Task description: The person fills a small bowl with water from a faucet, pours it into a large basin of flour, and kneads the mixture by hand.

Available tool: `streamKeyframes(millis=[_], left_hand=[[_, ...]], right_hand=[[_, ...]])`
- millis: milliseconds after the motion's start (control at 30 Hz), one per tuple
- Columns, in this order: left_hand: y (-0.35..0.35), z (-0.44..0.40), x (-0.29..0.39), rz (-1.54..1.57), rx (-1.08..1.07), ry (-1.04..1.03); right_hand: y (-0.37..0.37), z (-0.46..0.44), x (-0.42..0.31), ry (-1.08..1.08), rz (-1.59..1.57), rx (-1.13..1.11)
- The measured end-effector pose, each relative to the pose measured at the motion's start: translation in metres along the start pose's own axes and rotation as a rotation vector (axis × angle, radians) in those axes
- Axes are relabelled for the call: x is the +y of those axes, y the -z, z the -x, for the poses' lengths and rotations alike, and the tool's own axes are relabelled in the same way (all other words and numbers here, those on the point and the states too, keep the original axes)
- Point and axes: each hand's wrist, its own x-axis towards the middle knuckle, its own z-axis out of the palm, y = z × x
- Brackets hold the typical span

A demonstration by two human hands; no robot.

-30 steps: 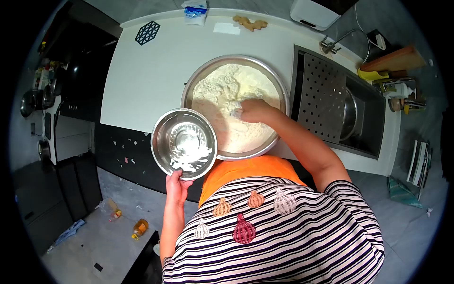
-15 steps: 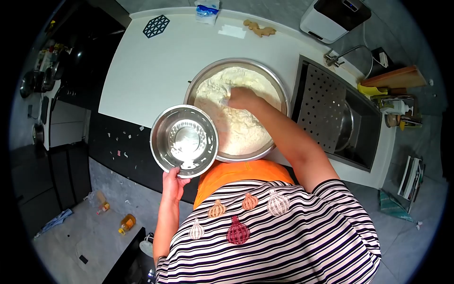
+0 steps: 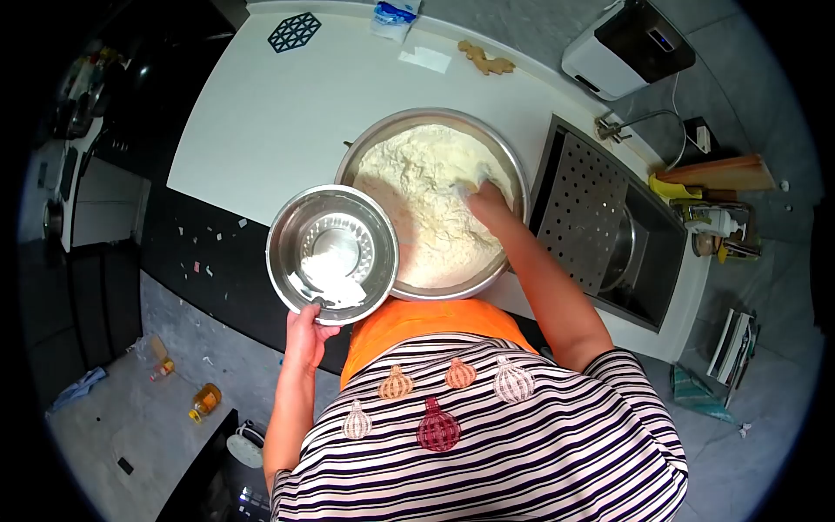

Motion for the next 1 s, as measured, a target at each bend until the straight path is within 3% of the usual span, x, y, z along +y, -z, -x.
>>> streamKeyframes(millis=[33, 167, 233, 300, 367, 400, 500, 700, 767, 900, 967, 1000], left_hand=[[0.000, 0.001, 0.001, -0.002, -0.009, 0.002], [-0.001, 0.001, 0.002, -0.018, -0.014, 0.009], [0.000, 0.001, 0.002, -0.013, -0.015, 0.013], [-0.002, 0.001, 0.002, -0.013, -0.011, 0.016], [-0.001, 0.000, 0.002, -0.026, -0.016, 0.015], [-0.001, 0.001, 0.002, -0.027, -0.012, 0.010], [-0.002, 0.001, 0.002, -0.026, -0.015, 0.010], [0.002, -0.001, 0.001, -0.026, -0.017, 0.009], [0.005, -0.002, 0.000, -0.032, -0.044, 0.029], [0.005, -0.002, 0.002, -0.024, -0.049, 0.037], [0.003, -0.002, 0.003, -0.022, -0.053, 0.022], [0.003, -0.002, 0.003, -0.026, -0.053, 0.005]], right_hand=[[-0.007, -0.004, 0.001, -0.011, -0.163, -0.020], [-0.013, 0.008, -0.027, 0.042, -0.181, -0.033], [-0.014, 0.024, -0.049, 0.326, 0.252, -0.064], [-0.024, 0.025, -0.064, 0.335, 0.389, -0.153], [-0.047, 0.019, -0.063, 0.690, 0.495, 0.155], [-0.039, 0.018, -0.087, 0.400, 0.611, -0.224], [-0.049, -0.010, -0.086, 0.510, 0.755, -0.143], [-0.034, -0.038, -0.070, 0.398, 0.795, -0.061], [-0.027, -0.028, -0.067, 0.310, 0.753, -0.111], [-0.025, 0.004, -0.054, 0.355, 0.727, -0.108], [-0.015, 0.026, -0.061, 0.341, 0.729, -0.290], [-0.014, 0.037, -0.062, 0.382, 0.752, -0.268]])
